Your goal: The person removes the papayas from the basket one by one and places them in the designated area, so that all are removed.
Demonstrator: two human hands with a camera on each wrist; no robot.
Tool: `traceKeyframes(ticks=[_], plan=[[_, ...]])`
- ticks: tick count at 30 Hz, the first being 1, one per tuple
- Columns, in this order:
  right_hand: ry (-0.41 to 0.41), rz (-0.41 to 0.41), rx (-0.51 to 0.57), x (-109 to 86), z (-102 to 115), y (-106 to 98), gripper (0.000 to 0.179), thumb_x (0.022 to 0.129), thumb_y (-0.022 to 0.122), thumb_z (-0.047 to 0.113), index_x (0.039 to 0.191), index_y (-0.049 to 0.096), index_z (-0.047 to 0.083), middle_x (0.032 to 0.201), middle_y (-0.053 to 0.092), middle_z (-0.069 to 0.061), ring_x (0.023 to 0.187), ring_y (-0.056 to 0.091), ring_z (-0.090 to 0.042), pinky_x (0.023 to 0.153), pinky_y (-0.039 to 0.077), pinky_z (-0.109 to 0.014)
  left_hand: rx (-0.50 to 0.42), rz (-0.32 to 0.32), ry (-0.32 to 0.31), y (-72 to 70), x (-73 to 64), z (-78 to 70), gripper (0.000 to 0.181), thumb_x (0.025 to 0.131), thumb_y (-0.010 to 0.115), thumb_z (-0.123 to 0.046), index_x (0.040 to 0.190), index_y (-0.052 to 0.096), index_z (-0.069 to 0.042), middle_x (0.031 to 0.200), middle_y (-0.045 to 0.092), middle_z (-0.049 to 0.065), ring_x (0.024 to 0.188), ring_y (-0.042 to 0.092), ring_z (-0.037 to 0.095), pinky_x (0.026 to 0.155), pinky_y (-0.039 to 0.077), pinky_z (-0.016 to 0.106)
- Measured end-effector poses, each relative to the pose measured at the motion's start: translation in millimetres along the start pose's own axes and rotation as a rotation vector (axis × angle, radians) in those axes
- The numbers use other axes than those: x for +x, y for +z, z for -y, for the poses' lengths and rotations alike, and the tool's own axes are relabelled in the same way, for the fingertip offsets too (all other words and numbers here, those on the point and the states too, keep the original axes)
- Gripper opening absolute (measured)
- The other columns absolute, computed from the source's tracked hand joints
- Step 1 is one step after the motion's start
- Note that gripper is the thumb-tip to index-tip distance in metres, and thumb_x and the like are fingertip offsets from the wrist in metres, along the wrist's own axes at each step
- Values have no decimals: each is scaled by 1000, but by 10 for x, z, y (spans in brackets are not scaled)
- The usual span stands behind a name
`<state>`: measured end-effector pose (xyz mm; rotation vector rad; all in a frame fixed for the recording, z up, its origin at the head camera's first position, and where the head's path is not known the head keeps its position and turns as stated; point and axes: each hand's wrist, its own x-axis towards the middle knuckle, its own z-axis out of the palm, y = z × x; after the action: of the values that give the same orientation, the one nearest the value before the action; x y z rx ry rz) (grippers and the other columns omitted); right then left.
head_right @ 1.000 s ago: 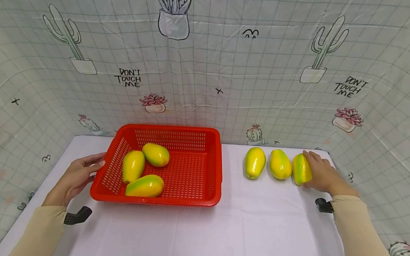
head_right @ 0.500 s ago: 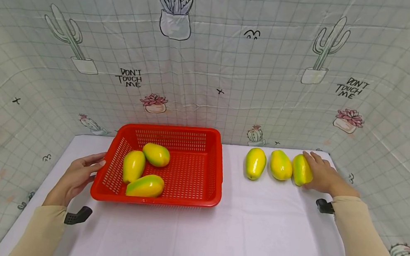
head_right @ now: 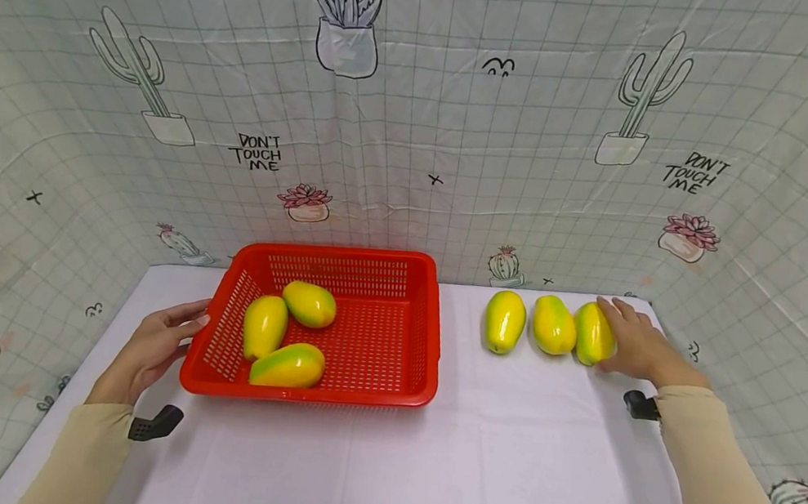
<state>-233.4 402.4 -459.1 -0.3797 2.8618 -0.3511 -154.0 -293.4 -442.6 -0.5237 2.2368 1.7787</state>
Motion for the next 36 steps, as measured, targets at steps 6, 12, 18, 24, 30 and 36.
traceKeyframes(ticks=[6,12,18,24,30,36], plan=[[-27,-34,-16,6,41,-79,112,75,94,13,157,23,-13,155,20,-49,134,26,-73,106,26,-84,4,-3,0,2,-8,1,59,111,55,-22,164,35,-5,165,35,22,114,53,19,82,53,18],[-52,-68,-24,4,145,-180,112,78,93,15,160,20,-11,157,21,-47,136,27,-70,107,27,-83,2,-1,-4,-5,-4,-6,60,111,55,-22,165,35,-5,165,35,22,113,54,17,82,53,18],[-128,-125,-48,6,342,-284,109,78,93,14,158,25,-13,156,26,-46,135,32,-69,109,28,-81,0,-2,-4,-4,-7,-9,59,111,55,-21,164,35,-4,165,35,23,114,54,18,82,53,17],[-188,-180,-83,12,622,-391,107,78,94,14,158,28,-11,156,30,-44,135,35,-67,109,30,-80,1,1,-4,-1,-6,-8,61,111,56,-22,165,34,-4,166,34,23,116,53,19,82,53,17],[-241,-219,-101,28,911,-454,106,78,95,15,159,31,-7,157,33,-40,138,37,-63,110,32,-79,-1,3,-3,-3,-6,-10,62,111,56,-23,165,33,-4,166,33,24,120,52,22,82,53,17],[-313,-266,-116,50,1146,-465,106,76,96,15,160,33,-4,158,36,-35,140,38,-60,113,30,-77,-5,2,-4,-5,-5,-4,62,111,56,-23,165,33,-4,167,32,24,122,52,23,83,54,16]])
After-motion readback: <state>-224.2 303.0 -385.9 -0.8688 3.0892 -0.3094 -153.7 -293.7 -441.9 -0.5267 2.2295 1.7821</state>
